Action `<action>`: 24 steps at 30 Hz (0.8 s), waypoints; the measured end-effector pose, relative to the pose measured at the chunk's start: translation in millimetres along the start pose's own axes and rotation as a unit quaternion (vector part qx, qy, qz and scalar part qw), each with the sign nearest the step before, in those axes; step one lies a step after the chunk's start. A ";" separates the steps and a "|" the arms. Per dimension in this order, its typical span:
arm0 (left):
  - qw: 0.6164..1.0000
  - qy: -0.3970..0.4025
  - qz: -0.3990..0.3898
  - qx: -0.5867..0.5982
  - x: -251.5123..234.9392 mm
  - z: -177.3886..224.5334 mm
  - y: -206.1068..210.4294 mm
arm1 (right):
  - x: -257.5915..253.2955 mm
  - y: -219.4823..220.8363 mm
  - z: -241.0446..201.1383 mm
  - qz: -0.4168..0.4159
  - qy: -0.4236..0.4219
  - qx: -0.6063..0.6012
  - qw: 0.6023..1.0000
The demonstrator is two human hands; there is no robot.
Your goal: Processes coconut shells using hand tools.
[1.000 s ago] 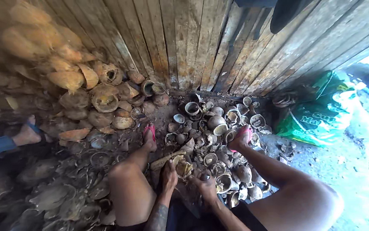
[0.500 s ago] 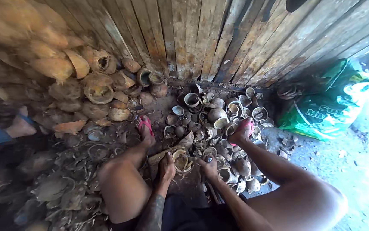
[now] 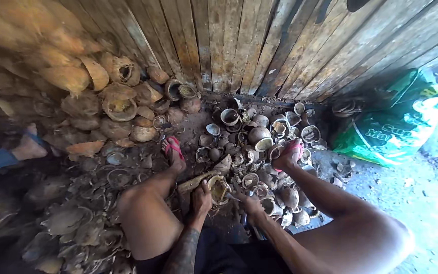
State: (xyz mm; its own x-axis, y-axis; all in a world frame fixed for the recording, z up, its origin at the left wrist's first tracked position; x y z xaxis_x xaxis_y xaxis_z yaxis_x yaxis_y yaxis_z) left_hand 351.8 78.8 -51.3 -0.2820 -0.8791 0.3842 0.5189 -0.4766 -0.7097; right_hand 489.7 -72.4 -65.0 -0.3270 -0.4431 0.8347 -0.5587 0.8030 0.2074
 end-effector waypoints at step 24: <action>0.984 0.048 -0.171 0.016 1.9 16.9 36.6 | 26.9 -11.7 -0.8 -0.022 0.013 -0.275 0.961</action>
State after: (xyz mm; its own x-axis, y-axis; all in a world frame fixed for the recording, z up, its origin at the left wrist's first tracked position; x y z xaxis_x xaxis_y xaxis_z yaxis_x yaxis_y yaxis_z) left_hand 384.0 59.7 -66.5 -0.5184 -0.6643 0.5384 0.4049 -0.7453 -0.5297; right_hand 488.0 -93.4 -44.5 -0.2899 -0.4768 0.8298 -0.0818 0.8762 0.4749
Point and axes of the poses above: each hand's wrist, its own x-axis away from the middle knuckle, its own y-axis out of the palm, z = x × y, the point moved 6 cm from there along -x, towards the middle knuckle, and after that the axes turned 3 degrees about x, right-handed, at the moved point
